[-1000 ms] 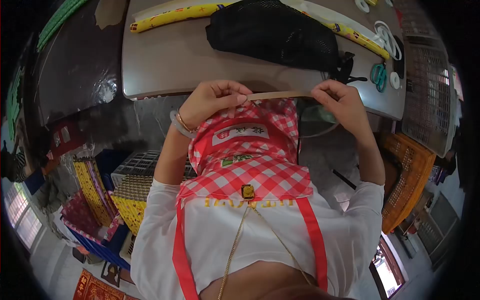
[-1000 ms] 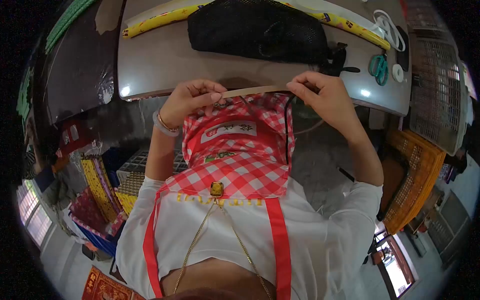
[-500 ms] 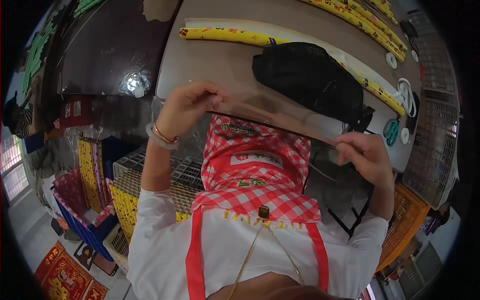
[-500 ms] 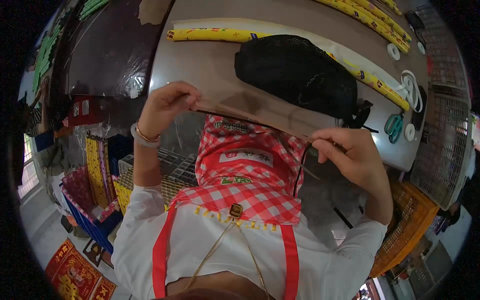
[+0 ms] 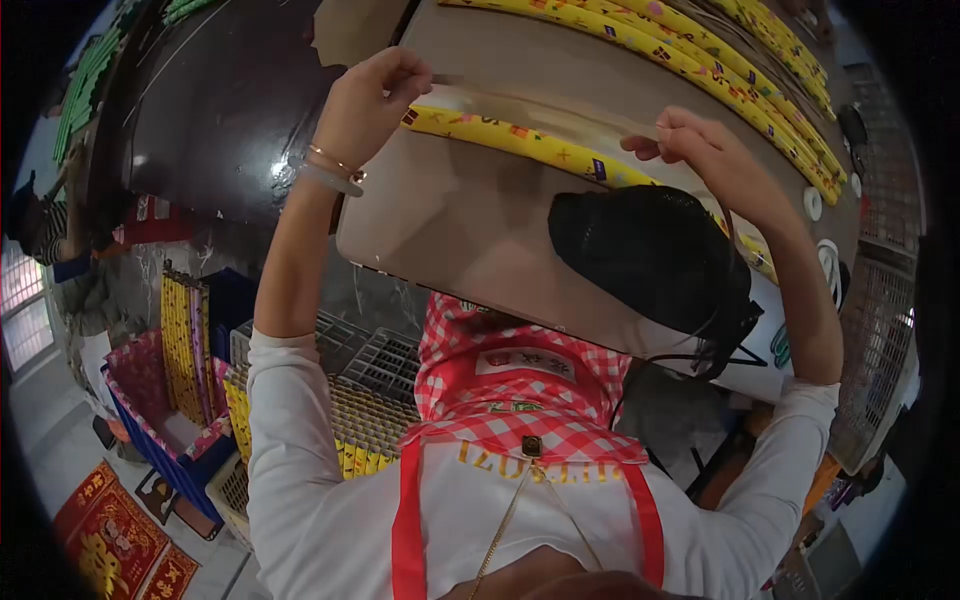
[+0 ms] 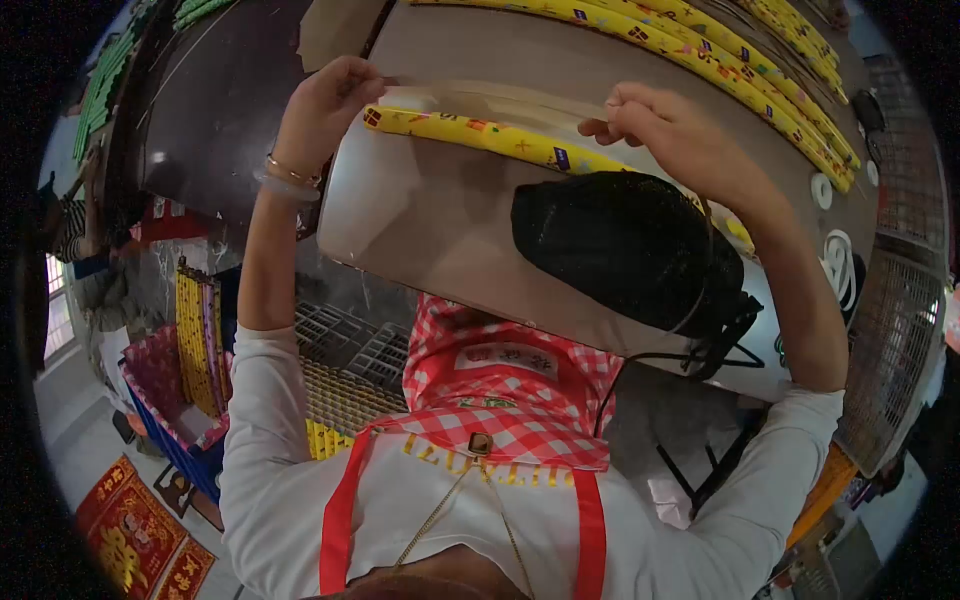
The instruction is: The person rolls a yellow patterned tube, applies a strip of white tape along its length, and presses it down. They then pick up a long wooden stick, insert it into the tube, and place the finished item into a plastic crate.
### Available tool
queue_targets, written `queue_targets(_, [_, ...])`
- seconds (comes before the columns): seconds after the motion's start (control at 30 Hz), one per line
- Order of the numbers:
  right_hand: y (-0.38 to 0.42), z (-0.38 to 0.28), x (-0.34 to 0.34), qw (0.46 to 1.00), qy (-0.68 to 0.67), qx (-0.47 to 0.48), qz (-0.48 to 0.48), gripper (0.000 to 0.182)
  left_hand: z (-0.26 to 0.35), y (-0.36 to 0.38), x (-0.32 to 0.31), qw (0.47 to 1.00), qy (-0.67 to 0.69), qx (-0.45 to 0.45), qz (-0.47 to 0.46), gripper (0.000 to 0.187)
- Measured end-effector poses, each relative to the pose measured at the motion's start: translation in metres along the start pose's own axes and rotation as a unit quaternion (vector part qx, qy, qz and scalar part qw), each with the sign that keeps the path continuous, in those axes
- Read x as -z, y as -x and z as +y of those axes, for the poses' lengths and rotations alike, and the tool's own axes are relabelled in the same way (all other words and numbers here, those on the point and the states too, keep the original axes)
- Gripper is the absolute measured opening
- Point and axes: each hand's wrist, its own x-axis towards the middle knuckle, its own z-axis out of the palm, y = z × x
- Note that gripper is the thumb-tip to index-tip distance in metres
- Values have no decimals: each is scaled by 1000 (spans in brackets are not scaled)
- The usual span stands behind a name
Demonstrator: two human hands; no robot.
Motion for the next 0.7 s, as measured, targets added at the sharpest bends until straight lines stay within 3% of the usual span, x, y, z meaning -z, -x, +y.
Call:
queue_targets(0.1, [-18,5,-6,998,46,-26,-34,25,-15,-11,1,999,-37,2,-3,16])
queue_targets(0.17, [-26,12,-8,995,76,-15,-67,27,-22,-12,0,998,28,59,3,18])
queue_targets(0.23, [-25,11,-18,993,117,-29,4,29,-26,-13,-1,998,18,68,1,19])
queue_targets(0.37, [-28,20,-21,992,98,-77,-37,33,-31,-13,-2,991,30,125,-43,21])
queue_targets(0.47, [-24,6,-29,990,-12,-143,-4,29,-23,-14,-1,987,20,151,-51,21])
queue_targets(0.57, [-27,8,-28,986,103,-131,-27,27,-25,-14,0,981,42,179,-56,22])
queue_targets(0.63, [-30,18,-30,967,254,4,-10,20,-25,-13,-1,982,40,178,-39,23])
queue_targets(0.7, [-32,12,-32,974,226,-17,-8,19,-24,-11,-2,983,38,177,-22,24])
